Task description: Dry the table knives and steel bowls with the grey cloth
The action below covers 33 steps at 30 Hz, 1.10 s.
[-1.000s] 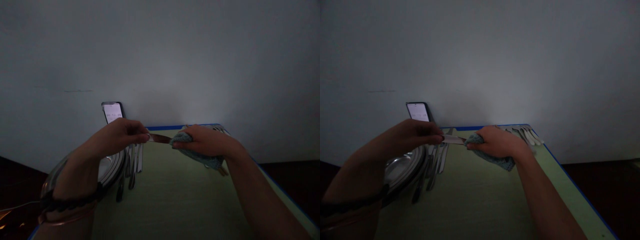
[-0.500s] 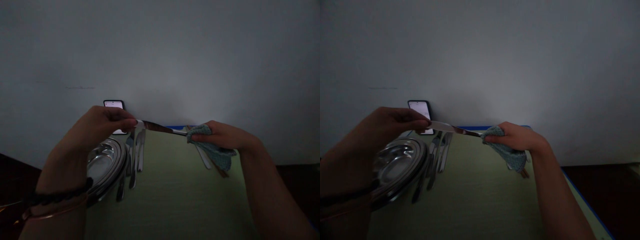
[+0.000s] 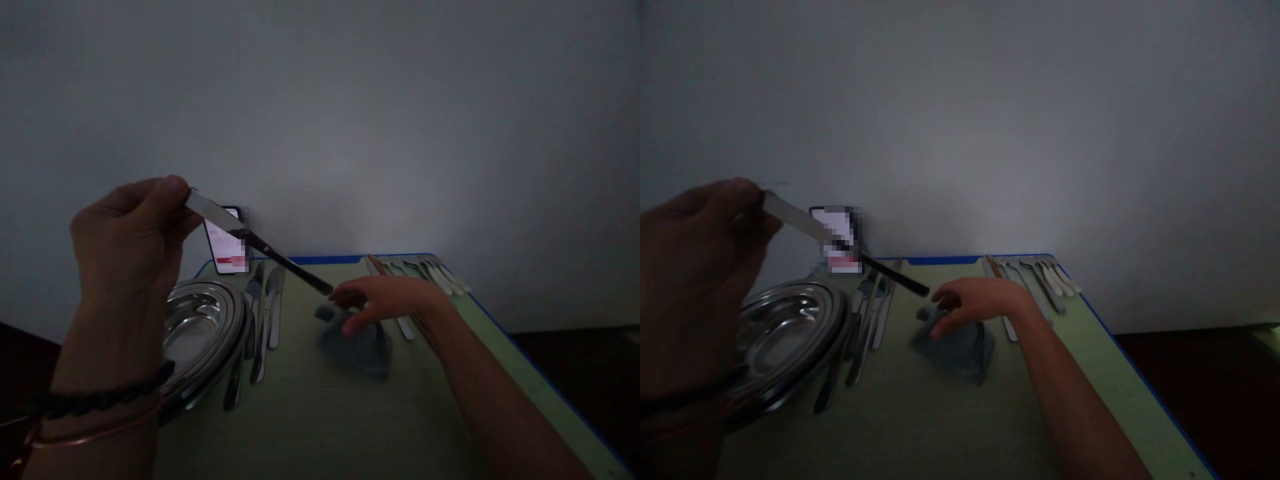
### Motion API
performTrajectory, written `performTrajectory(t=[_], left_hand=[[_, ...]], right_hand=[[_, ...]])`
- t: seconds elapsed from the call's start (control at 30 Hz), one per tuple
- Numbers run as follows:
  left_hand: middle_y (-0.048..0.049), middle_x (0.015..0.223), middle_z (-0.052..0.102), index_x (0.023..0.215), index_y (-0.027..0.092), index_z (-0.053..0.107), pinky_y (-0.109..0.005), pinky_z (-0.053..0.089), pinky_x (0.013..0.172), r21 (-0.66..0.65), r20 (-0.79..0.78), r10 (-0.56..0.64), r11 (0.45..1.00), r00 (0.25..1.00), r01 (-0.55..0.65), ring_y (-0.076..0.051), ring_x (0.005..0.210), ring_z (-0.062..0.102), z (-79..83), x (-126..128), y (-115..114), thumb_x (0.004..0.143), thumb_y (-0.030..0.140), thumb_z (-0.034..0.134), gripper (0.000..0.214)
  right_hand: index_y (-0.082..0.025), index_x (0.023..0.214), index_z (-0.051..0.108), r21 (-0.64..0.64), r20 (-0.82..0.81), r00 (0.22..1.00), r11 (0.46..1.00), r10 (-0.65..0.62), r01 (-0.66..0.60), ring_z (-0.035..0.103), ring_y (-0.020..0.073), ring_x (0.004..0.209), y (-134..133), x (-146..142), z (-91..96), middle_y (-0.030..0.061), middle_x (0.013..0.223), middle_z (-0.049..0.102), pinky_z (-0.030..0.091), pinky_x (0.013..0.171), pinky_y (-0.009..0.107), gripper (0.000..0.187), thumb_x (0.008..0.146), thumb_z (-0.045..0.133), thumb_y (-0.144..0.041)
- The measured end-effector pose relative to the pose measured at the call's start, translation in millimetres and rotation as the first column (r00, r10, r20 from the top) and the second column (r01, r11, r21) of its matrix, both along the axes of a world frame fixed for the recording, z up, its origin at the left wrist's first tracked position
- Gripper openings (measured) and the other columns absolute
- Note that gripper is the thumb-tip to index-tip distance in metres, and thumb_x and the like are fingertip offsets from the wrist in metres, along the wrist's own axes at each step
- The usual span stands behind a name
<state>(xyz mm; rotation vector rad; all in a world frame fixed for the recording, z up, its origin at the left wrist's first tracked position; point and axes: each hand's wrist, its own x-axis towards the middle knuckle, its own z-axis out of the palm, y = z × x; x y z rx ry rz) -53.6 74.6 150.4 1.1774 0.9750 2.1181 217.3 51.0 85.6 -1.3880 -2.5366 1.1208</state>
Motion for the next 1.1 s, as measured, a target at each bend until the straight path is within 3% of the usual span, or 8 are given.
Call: performTrajectory(t=[0.1,0.2,0.33,0.43,0.6,0.67,0.83,1.1], left_hand=[[0.0050,0.057,0.064,0.062,0.016,0.065,-0.018,0.054,0.055,0.016,0.001,-0.121,0.992,0.993,0.121,-0.007,0.057,0.061,-4.6,13.0,0.4,0.076,0.002,0.062,0.020],[0.0057,0.057,0.066,0.064,0.019,0.065,-0.017,0.053,0.056,0.017,0.034,-0.269,0.963,0.963,0.269,-0.007,0.059,0.062,-9.3,27.1,0.5,0.082,0.002,0.056,0.026],[0.0078,0.059,0.067,0.064,0.020,0.063,-0.018,0.055,0.067,0.006,0.135,-0.392,0.919,0.910,0.395,-0.006,0.064,0.064,-15.3,43.1,-1.8,0.086,0.002,0.050,0.031],[0.0044,0.069,0.070,0.070,0.019,0.065,-0.020,0.055,0.067,-0.079,0.087,-0.434,0.894,0.897,0.441,-0.009,0.070,0.066,-22.9,53.6,-2.2,0.084,0.011,0.057,0.018],[-0.0144,0.116,0.064,0.107,0.013,0.058,-0.037,0.051,0.087,-0.351,-0.212,-0.541,0.819,0.814,0.454,-0.023,0.105,0.061,-48.5,68.6,4.6,0.080,0.030,0.061,0.032],[-0.0162,0.128,0.055,0.119,0.014,0.052,-0.041,0.046,0.094,-0.463,-0.485,-0.595,0.797,0.641,0.388,-0.026,0.115,0.055,-60.3,74.2,3.5,0.079,0.034,0.061,0.046],[-0.0118,0.133,0.052,0.124,0.016,0.053,-0.038,0.034,0.104,-0.606,-0.769,-0.627,0.654,-0.124,0.452,-0.024,0.122,0.048,-85.1,97.2,-20.8,0.086,0.033,0.051,0.042],[-0.0078,0.093,0.072,0.097,0.017,0.069,-0.030,0.050,0.076,-0.662,-0.749,-0.584,0.657,-0.312,0.361,-0.022,0.085,0.067,-102.5,113.3,-29.2,0.088,0.029,0.045,0.028]], right_hand=[[-0.015,0.140,0.030,0.018,-0.113,0.987,0.993,-0.114,0.116,0.041,0.0241,0.127,-2.4,5.8,4.5,0.0151,0.143,0.039,0.034,0.103,0.034,0.088,0.070,0.063,-0.057],[-0.017,0.138,0.033,0.001,-0.352,0.934,0.998,-0.060,0.065,0.043,0.0209,0.124,-5.2,3.8,9.1,0.0141,0.139,0.043,0.035,0.101,0.035,0.069,0.082,0.053,-0.052],[-0.014,0.122,0.049,-0.091,-0.599,0.801,0.993,0.001,-0.069,0.057,0.0105,0.072,-7.5,-6.7,13.1,0.0031,0.081,0.061,0.045,0.069,0.026,0.045,0.092,0.036,-0.045],[-0.014,0.110,0.056,-0.112,-0.571,0.816,0.993,-0.084,0.024,0.035,0.0059,0.050,-9.4,6.6,18.3,-0.0064,0.062,0.037,0.032,0.048,0.020,0.040,0.091,0.038,-0.045],[-0.015,0.092,0.057,0.155,-0.231,0.895,0.893,-0.382,0.421,0.038,0.0091,0.054,-7.2,52.6,19.8,-0.0028,0.065,0.042,0.031,0.049,0.022,0.037,0.090,0.036,-0.045],[-0.015,0.086,0.056,0.257,-0.011,0.874,0.843,-0.486,0.472,0.043,0.0107,0.055,-3.0,60.0,14.4,0.0007,0.067,0.050,0.034,0.052,0.024,0.035,0.090,0.035,-0.042],[-0.015,0.101,0.057,0.303,0.328,0.831,0.884,-0.449,0.357,0.060,0.0182,0.076,9.3,46.9,-2.8,0.0112,0.092,0.066,0.041,0.064,0.027,0.031,0.089,0.035,-0.033],[-0.009,0.088,0.069,0.183,0.446,0.786,0.903,-0.428,0.388,0.067,0.0227,0.083,20.6,28.0,-24.0,0.0187,0.093,0.070,0.049,0.068,0.029,0.030,0.082,0.041,-0.019]])
